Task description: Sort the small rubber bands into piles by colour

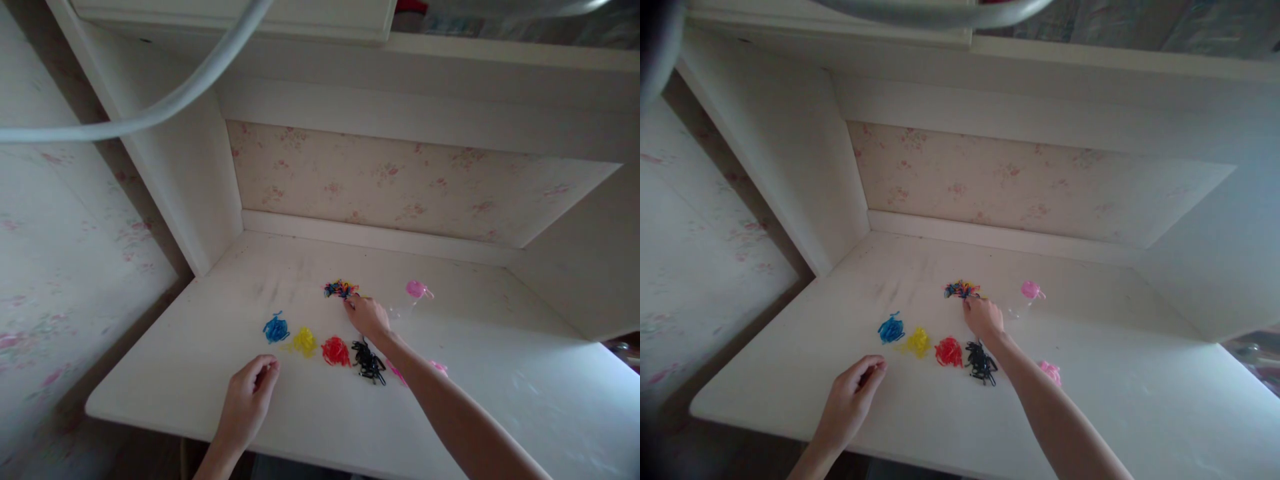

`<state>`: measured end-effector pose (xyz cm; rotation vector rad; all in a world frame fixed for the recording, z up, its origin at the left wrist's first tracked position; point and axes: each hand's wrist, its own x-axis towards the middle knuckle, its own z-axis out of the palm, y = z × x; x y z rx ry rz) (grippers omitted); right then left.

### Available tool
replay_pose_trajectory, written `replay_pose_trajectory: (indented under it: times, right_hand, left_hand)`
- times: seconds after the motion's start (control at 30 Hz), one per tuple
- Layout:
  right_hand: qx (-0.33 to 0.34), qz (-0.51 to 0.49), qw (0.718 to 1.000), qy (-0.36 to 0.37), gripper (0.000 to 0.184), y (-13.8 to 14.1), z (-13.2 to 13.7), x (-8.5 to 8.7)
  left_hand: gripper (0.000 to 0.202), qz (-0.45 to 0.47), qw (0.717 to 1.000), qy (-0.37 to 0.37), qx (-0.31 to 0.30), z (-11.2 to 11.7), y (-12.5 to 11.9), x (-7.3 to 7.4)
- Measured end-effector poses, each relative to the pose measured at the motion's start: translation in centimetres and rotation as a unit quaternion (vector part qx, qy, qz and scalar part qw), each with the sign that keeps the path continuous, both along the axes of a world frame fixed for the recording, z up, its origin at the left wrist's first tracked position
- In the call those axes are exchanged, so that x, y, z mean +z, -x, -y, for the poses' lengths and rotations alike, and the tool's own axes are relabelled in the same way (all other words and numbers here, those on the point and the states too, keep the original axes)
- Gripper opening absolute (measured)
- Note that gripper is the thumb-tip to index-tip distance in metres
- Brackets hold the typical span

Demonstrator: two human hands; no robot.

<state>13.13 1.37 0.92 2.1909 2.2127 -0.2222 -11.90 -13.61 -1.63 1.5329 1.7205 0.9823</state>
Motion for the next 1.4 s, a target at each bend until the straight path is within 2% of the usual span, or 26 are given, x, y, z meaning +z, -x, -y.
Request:
replay_pose_trajectory:
  times: [0.43,0.67,0.9,1.17,1.4]
  right_hand:
    - [0.02,0.035,0.999,0.0,0.039,-2.3,0.5,0.8]
    - [0.019,0.02,1.0,0.009,0.036,-1.7,0.0,0.8]
    - [0.023,0.019,1.0,0.0,0.038,-1.7,0.5,0.5]
    - [0.04,0.009,0.999,0.001,0.038,-1.7,0.2,0.3]
    - [0.025,0.01,1.0,-0.016,0.04,-1.5,0.2,0.5]
  left_hand:
    - [0.035,-0.009,1.0,0.001,-0.015,-0.2,0.0,-0.1]
    - [0.036,-0.018,1.0,-0.008,-0.008,-0.1,-0.3,0.1]
    - [0.031,-0.031,0.999,-0.014,-0.005,-0.1,-0.5,0.5]
    - [0.03,-0.036,0.999,-0.011,-0.008,-0.1,-0.5,0.4]
    - [0.029,-0.037,0.999,-0.018,-0.009,-0.1,-0.5,0.6]
